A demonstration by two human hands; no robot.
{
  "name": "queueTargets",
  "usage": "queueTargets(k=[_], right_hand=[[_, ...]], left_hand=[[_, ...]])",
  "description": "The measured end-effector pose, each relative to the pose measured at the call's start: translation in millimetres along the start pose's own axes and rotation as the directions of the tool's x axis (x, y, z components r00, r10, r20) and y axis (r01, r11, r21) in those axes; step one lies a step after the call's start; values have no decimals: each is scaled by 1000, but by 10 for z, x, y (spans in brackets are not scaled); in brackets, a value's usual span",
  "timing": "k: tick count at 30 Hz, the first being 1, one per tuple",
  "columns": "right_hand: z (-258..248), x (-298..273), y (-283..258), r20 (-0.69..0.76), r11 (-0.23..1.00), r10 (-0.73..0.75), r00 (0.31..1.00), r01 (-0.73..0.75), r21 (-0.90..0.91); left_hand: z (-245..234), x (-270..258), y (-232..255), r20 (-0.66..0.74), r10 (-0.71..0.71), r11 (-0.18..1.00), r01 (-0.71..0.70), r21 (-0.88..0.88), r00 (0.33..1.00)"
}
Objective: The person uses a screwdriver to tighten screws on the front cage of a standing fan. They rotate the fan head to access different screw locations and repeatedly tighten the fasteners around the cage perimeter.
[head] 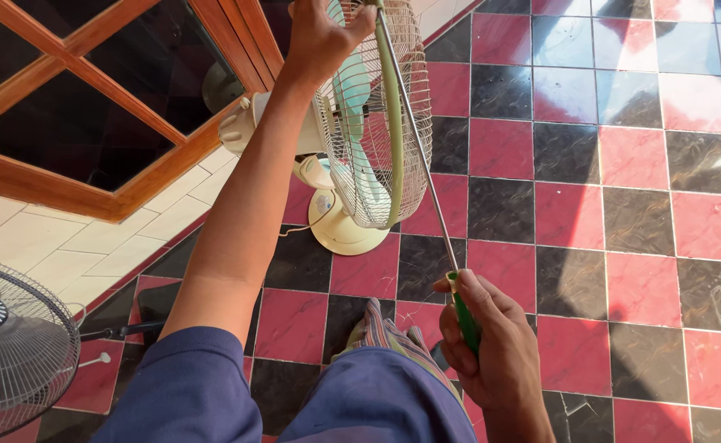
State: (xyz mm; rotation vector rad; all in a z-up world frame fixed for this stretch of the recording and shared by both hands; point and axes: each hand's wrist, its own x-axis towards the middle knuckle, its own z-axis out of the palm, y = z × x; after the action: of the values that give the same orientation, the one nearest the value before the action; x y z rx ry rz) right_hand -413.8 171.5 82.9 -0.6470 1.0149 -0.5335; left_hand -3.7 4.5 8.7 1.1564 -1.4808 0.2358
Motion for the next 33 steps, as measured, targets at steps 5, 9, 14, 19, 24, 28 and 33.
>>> queueTargets(k=[5,9,14,19,24,28,33], right_hand=[[-64,25,45,27,999,-5,1000,6,-40],[-24,-6,99,-18,982,-32,999,28,-184],[-20,-23,105,-36,969,-62,997,52,-240],[10,-37,81,-69,950,-74,995,49,-310],[-127,1,149,-79,906,-120,990,77,-415],[-601,49,293,-76,846,-168,983,104,-523],[-909,186,459,25,930,-293,956,291,-223]], left_hand=[[-38,6,-3,63,-109,991,114,-73,992],[-72,33,-20,77,0,993,-10,121,997],[-106,26,1,104,-108,994,111,-22,989],[-107,22,20,100,-91,996,89,24,991],[-79,12,18,105,-92,991,81,107,990],[-101,16,-25,109,-137,982,120,147,985],[-90,28,25,150,-195,978,180,108,969]])
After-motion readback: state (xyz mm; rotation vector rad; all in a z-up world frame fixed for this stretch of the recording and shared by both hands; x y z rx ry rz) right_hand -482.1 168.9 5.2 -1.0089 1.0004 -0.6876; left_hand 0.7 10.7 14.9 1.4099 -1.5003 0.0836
